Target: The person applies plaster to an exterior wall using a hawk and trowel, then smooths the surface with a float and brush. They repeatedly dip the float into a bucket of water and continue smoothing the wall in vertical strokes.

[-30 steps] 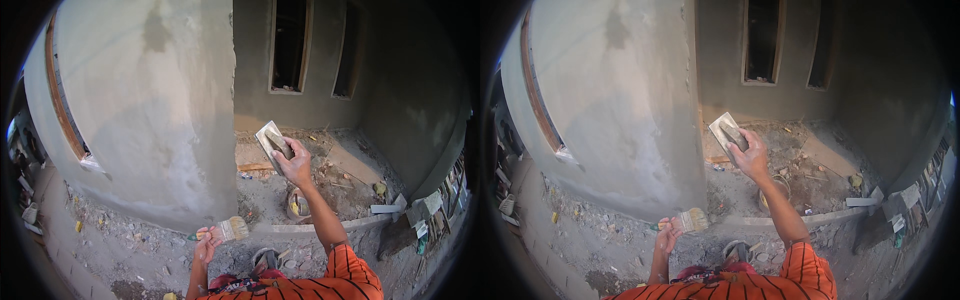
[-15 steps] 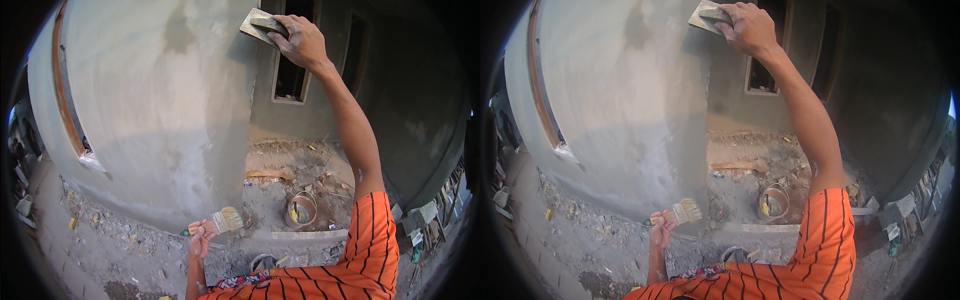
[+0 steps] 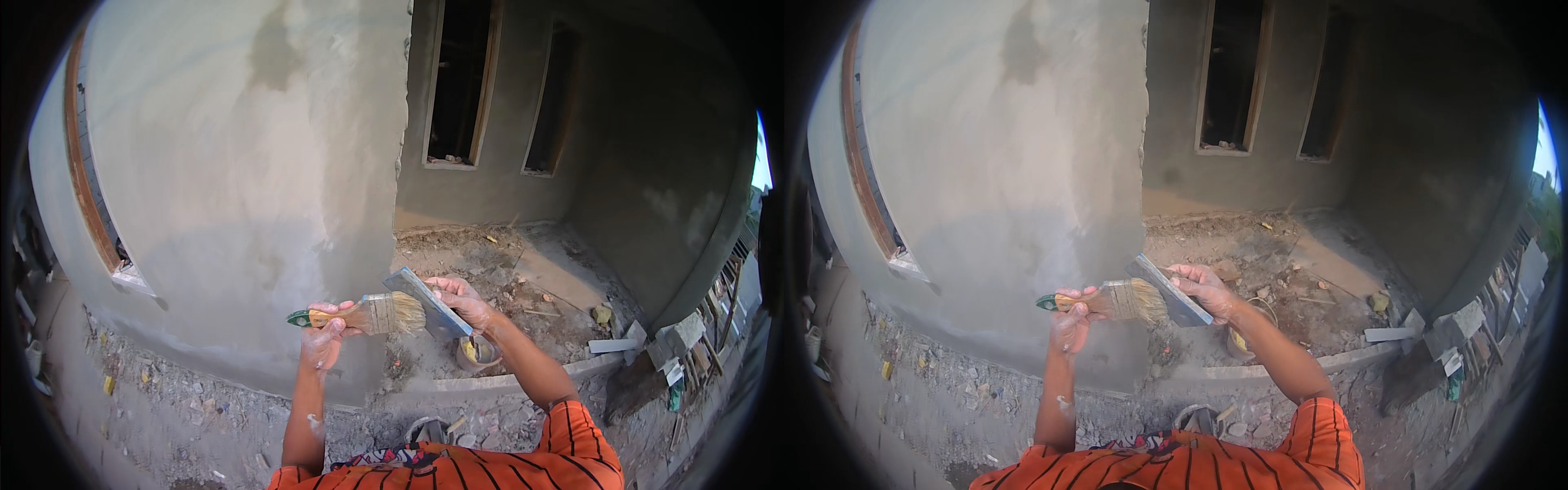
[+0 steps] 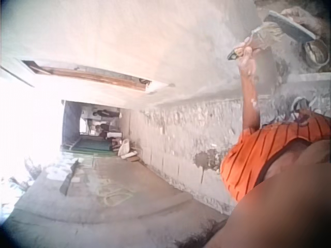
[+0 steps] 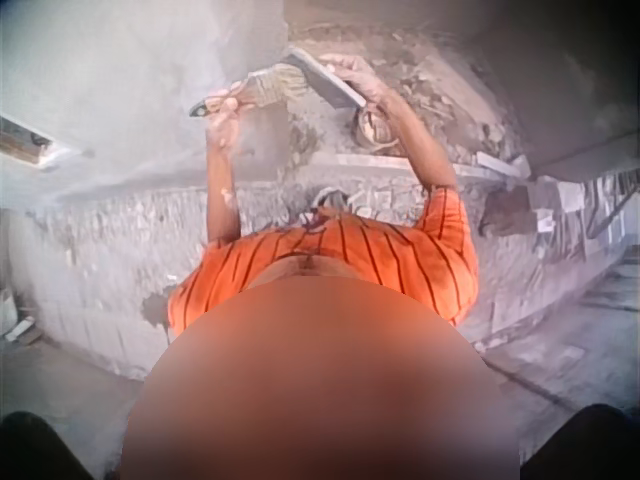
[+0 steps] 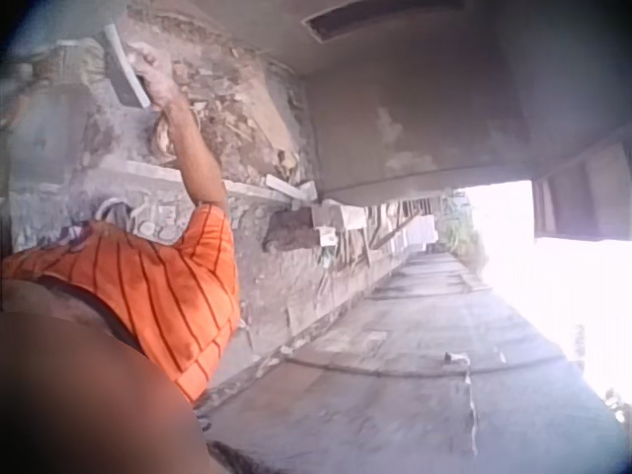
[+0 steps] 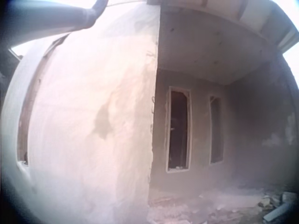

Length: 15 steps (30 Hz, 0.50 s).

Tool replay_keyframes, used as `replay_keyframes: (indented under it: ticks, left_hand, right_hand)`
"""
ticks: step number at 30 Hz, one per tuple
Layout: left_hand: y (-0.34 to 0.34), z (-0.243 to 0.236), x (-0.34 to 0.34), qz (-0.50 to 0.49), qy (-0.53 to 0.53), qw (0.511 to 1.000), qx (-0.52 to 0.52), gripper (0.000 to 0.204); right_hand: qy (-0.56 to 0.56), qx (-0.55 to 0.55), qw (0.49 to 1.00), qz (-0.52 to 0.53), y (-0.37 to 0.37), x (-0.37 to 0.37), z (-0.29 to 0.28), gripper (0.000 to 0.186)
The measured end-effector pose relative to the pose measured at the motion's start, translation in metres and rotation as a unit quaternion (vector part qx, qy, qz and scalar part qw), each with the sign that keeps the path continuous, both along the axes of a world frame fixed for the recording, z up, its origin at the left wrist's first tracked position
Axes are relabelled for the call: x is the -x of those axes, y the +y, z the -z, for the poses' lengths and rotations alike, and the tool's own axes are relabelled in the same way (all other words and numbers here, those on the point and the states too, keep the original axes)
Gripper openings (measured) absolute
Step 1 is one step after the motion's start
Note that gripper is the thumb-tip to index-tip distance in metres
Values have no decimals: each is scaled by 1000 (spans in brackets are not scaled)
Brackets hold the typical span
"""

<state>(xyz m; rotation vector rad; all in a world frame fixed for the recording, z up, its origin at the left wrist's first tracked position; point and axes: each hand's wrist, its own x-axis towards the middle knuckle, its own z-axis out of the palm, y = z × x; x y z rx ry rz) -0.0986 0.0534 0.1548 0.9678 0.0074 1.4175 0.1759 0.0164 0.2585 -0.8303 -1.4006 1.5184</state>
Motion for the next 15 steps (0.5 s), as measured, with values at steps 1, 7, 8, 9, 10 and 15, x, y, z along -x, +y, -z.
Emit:
replay_keyframes:
  ticks: [1, 7, 8, 9, 10, 15]
  left_hand:
    - [4, 3, -1, -8, -25, 1000, 15, 23]
    - [9, 21, 14, -31, -57, 996, 56, 22]
    - [7, 22, 15, -25, -49, 997, 55, 22]
    - [5, 23, 14, -22, -47, 997, 53, 22]
    - [6, 24, 11, -15, -47, 997, 53, 22]
    - [0, 42, 8, -38, -38, 996, 70, 25]
  right_hand:
    - [-25, -5, 1000, 6, -5, -16, -4, 43]
    - [-410, -497, 698, 312, 7, -13, -186, 35]
    - [-416, -562, 629, 341, 17, -8, -221, 40]
    - [-440, -623, 520, 384, 32, -9, -254, 40]
    - [-445, -656, 452, 410, 43, -5, -285, 40]
    - [-453, -718, 278, 449, 88, 3, -379, 47]
